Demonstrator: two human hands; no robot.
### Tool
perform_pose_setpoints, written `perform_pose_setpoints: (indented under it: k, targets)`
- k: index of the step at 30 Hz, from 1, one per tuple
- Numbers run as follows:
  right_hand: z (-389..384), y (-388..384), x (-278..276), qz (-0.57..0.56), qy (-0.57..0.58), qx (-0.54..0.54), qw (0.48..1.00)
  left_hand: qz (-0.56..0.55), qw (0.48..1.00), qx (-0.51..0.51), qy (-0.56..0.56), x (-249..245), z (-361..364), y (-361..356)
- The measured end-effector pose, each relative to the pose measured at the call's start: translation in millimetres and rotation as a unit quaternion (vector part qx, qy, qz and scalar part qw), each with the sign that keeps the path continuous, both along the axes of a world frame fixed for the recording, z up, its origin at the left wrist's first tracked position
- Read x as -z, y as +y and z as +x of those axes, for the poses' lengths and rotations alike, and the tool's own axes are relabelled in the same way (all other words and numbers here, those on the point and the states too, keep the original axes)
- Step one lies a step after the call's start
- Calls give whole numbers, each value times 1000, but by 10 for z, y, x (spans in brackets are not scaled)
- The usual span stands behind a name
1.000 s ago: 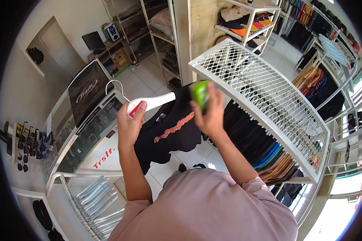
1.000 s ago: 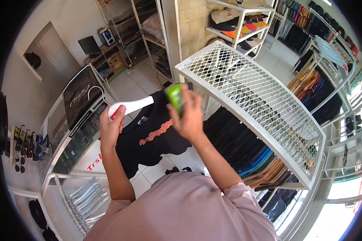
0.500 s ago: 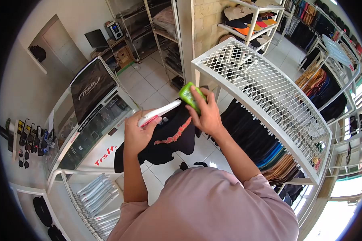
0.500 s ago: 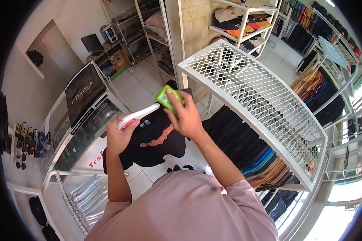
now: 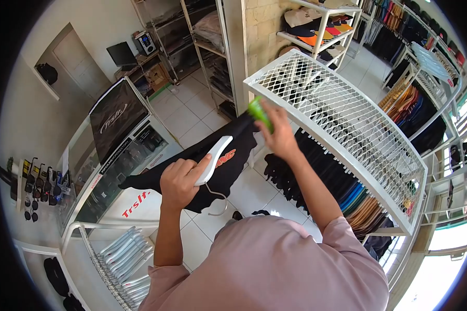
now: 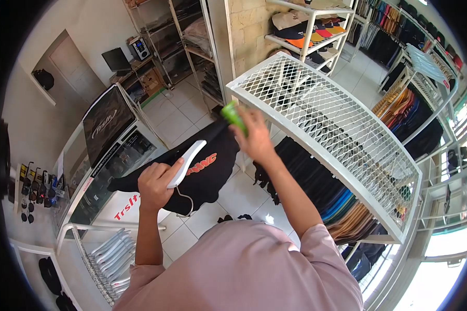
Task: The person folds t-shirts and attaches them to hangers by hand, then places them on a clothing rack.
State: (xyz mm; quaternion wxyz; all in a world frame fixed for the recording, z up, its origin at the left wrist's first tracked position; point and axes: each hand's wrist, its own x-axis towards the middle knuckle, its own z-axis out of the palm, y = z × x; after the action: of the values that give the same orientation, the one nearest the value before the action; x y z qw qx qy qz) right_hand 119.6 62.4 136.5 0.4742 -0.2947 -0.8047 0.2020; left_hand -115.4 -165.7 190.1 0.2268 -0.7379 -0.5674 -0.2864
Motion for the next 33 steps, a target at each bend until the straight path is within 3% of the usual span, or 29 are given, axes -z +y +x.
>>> perform_pose_setpoints:
  k: [1,2,3,7,8,10,12,14,16,19,22,24,26,28,31,32,33]
  targets:
    - [64,194,96,-46,-22,63,997,8,1000,-4,11,11,-7,-19]
    - [135,327,160,-11,-41,118,992,11,1000,-7,18,21,-13,-38]
    - [158,279,70,-17,-18,105,994,15,1000,-9,26,19,-27,-38]
    - [87,-242,-488,21,16,-61,998,18,998,-2,54,34,-32,23]
    - [70,-396,-618,5,-24,-104,994,15,998,4,59,36,-19,29]
    - [23,-394,-574,46,-38,-130,990,14,997,19,71,22,8,69]
    - [65,-92,-411,-2,-30,-54,998,20,997,18,68,36,9,58]
    - [168,290,-149,3,-53,89,995,22,997,13,73,63,0,35]
    - [242,296,-267,24,-32,96,995,19,997,9,79,89,-17,15]
    - [178,-229,-646,-43,-4,-43,998,21,996,11,80,94,-8,66]
    - [96,-390,-644,55,-83,-116,988,29,996,23,81,92,34,88]
    - [151,-50,-417,38,-66,-47,996,35,996,28,81,76,30,88]
    - [287,324,-213,3,-103,107,989,34,996,26,73,77,50,32]
    - [395,316,-347,-5,-63,108,992,33,997,23,66,55,55,13]
    - [304,-145,-692,-10,5,-7,1000,32,997,21,60,65,66,58]
    - [248,-231,-706,52,1,-62,997,29,997,26,61,64,68,76]
    - [230,-338,-731,39,-36,-85,995,21,997,32,61,45,83,90]
